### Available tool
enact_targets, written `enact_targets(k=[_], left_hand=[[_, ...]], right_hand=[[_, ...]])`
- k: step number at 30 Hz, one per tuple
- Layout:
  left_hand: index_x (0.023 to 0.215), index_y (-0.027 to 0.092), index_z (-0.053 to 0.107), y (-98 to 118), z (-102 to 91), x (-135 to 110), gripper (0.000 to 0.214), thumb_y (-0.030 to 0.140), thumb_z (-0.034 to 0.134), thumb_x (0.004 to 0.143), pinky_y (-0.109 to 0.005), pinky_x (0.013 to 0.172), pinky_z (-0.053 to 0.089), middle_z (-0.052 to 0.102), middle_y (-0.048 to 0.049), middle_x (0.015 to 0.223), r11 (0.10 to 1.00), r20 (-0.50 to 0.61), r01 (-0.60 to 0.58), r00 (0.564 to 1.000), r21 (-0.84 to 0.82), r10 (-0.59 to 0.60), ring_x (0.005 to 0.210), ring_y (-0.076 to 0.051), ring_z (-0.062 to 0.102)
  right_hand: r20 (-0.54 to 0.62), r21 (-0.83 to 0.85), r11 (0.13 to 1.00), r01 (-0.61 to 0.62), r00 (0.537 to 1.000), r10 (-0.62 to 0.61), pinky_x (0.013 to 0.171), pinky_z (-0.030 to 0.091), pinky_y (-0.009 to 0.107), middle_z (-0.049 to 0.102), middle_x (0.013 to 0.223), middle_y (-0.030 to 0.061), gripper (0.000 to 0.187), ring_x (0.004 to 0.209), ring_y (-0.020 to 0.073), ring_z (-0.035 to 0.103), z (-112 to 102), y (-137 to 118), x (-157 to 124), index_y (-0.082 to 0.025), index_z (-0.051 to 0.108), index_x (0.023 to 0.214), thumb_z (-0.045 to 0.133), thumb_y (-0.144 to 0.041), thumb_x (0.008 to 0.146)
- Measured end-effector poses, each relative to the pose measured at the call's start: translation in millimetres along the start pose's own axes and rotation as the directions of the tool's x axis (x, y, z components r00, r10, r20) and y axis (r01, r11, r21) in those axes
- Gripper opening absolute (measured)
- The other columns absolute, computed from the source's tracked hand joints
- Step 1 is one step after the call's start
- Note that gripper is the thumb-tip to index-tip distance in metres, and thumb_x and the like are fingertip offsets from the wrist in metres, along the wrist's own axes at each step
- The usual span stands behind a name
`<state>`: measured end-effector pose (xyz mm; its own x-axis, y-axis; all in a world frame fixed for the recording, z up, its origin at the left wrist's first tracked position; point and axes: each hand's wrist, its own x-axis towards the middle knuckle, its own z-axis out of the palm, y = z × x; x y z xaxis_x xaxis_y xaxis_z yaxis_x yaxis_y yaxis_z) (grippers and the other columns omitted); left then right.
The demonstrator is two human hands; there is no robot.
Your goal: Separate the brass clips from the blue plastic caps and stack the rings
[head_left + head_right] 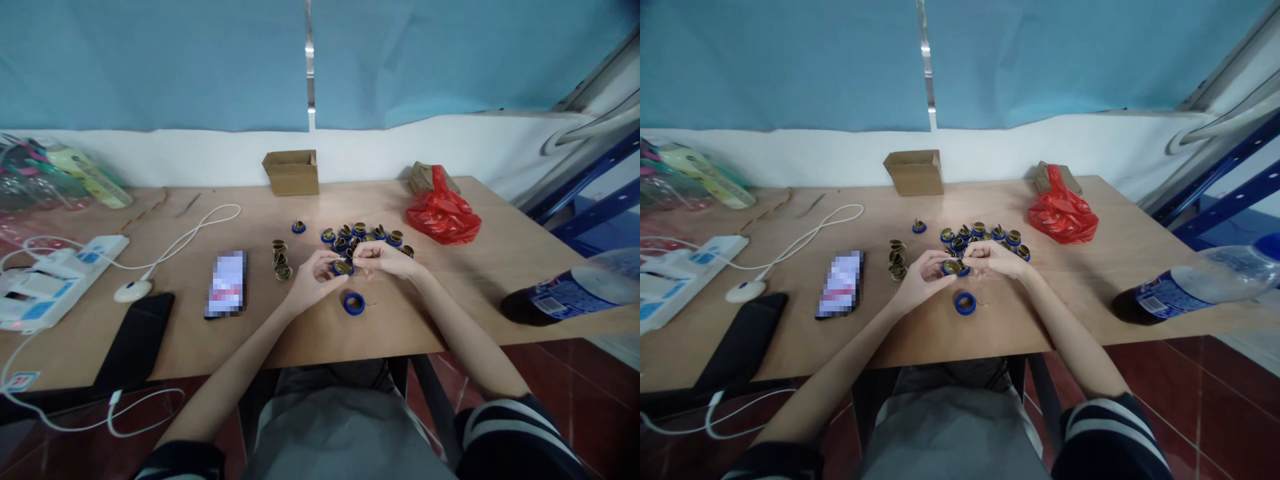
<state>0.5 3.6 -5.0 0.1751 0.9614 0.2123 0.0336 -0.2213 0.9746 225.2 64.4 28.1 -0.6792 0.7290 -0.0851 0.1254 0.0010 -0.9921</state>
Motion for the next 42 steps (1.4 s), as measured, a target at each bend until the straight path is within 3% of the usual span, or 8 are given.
enact_targets(k=[11,19,22,28,35,42], left_hand=[[0.11,0.019,0.061,-5.0,-0.9,0.3,0.04,0.029,0.08,0.077,-0.035,0.084,0.06,0.076,-0.0094,0.107,0.999,-0.003,-0.038,0.999,0.014,0.038,0.1,-0.023,0.075],[0.113,0.02,0.058,-8.0,0.3,1.1,0.053,0.026,0.087,0.069,-0.041,0.094,0.06,0.076,-0.0095,0.11,0.995,0.001,0.007,1.0,-0.096,-0.007,0.106,-0.024,0.074],[0.113,0.021,0.057,-8.2,0.1,1.5,0.054,0.025,0.087,0.069,-0.039,0.091,0.061,0.073,-0.0093,0.111,0.999,-0.032,-0.026,0.999,-0.047,0.024,0.106,-0.024,0.073],[0.116,0.024,0.051,-16.0,1.1,3.0,0.057,0.02,0.085,0.07,-0.036,0.09,0.059,0.067,-0.0055,0.11,0.964,-0.1,-0.239,0.963,0.113,0.25,0.104,-0.02,0.07],[0.116,0.023,0.052,-18.7,2.8,-0.2,0.056,0.025,0.086,0.071,-0.035,0.081,0.061,0.067,-0.0064,0.109,0.952,-0.102,-0.224,0.963,0.209,0.249,0.094,-0.02,0.073],[0.119,0.025,0.055,-19.4,-1.5,-3.8,0.058,0.027,0.089,0.072,-0.038,0.085,0.06,0.066,-0.0045,0.11,0.844,-0.016,-0.349,0.921,0.407,0.388,0.099,-0.021,0.071]], right_hand=[[0.027,0.225,0.972,-0.061,0.998,0.056,0.068,0.061,0.022,0.079,0.082,0.005,0.034,0.071,0.0122,0.075,6.7,4.7,4.6,-0.015,0.069,0.087,0.087,-0.043,0.078],[0.011,0.292,0.956,-0.006,1.0,0.003,0.068,0.059,0.021,0.076,0.08,0.0038,0.036,0.07,0.0106,0.072,7.9,4.9,2.6,-0.015,0.069,0.087,0.083,-0.048,0.082],[0.01,0.29,0.957,0.012,1.0,-0.015,0.061,0.054,0.02,0.072,0.073,-0.0002,0.034,0.061,0.0082,0.066,7.7,7.6,3.3,-0.015,0.068,0.082,0.086,-0.044,0.079],[0.106,0.242,0.969,0.039,0.992,-0.066,0.048,0.04,0.018,0.06,0.057,-0.006,0.032,0.047,0.0055,0.049,10.1,11.4,5.5,-0.015,0.065,0.076,0.085,-0.04,0.08],[0.102,0.249,0.968,0.021,0.994,-0.048,0.055,0.046,0.019,0.064,0.063,-0.0036,0.032,0.056,0.0079,0.058,17.3,11.9,7.4,-0.016,0.066,0.079,0.078,-0.044,0.086],[0.104,0.219,0.976,0.005,0.994,-0.028,0.048,0.037,0.017,0.06,0.057,-0.0056,0.033,0.048,0.0057,0.049,23.1,16.0,10.2,-0.016,0.064,0.075,0.081,-0.042,0.083]])
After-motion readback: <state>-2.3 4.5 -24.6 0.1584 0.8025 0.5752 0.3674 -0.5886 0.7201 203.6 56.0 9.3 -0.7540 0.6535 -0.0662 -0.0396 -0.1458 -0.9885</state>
